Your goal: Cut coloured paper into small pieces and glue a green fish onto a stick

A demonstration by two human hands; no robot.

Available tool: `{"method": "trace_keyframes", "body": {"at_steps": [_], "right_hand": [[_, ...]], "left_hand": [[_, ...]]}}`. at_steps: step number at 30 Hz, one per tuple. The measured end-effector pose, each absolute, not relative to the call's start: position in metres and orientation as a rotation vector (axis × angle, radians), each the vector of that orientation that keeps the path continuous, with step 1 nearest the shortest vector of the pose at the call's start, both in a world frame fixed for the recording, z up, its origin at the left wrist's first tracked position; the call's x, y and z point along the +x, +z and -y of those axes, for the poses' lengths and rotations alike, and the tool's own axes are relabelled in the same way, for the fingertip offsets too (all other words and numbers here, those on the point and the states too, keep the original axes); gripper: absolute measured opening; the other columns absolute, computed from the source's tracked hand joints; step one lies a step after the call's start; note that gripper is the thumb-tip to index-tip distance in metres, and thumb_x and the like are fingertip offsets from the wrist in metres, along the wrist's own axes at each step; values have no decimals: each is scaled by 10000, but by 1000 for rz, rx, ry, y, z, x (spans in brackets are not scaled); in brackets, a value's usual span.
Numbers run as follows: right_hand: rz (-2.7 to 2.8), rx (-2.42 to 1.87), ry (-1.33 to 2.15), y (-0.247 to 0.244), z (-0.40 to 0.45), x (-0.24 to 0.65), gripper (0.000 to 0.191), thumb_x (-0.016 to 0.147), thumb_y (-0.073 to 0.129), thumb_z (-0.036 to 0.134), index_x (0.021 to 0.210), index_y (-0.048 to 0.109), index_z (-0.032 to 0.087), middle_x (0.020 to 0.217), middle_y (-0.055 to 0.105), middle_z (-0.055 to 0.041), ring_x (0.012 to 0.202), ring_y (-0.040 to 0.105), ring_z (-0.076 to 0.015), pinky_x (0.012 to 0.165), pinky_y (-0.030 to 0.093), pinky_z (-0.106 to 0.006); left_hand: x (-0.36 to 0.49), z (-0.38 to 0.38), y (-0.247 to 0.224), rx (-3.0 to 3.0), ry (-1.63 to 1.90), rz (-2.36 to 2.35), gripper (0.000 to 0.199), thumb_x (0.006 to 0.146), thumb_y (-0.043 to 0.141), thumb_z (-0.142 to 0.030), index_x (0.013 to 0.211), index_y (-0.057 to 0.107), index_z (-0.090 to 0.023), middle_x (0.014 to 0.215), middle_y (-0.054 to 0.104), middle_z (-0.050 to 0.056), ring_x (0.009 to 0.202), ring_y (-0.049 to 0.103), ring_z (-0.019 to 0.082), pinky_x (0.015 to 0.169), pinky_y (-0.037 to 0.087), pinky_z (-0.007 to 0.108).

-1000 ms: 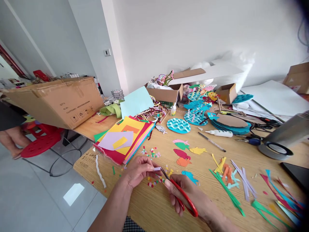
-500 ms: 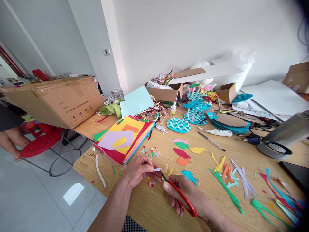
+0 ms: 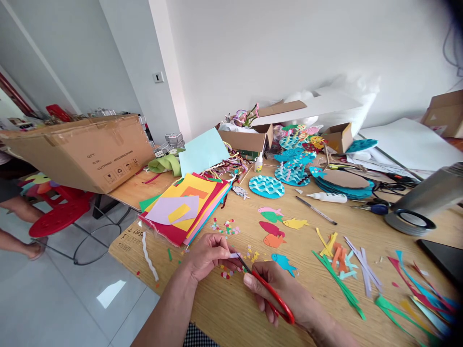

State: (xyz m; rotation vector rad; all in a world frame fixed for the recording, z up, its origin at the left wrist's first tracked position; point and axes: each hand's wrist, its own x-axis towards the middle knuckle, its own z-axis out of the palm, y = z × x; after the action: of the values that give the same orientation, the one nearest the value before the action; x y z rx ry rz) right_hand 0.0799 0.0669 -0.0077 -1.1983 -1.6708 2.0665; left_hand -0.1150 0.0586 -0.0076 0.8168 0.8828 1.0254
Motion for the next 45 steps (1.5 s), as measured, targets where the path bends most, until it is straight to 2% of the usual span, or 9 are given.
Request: {"method": "trace_keyframes", "body": {"at_steps": [45], "right_hand": [[1692,-1313,2036,-5,-65,78,497,671,635,646,644,438,190,385,497,94,256,449,-37,225,304,-100]], "left_hand": [[-115,-59,-8,820,1038,-840,146,643,661,-161,589,528,-144,776,722,92,651,688,194,589,524,267]]}}
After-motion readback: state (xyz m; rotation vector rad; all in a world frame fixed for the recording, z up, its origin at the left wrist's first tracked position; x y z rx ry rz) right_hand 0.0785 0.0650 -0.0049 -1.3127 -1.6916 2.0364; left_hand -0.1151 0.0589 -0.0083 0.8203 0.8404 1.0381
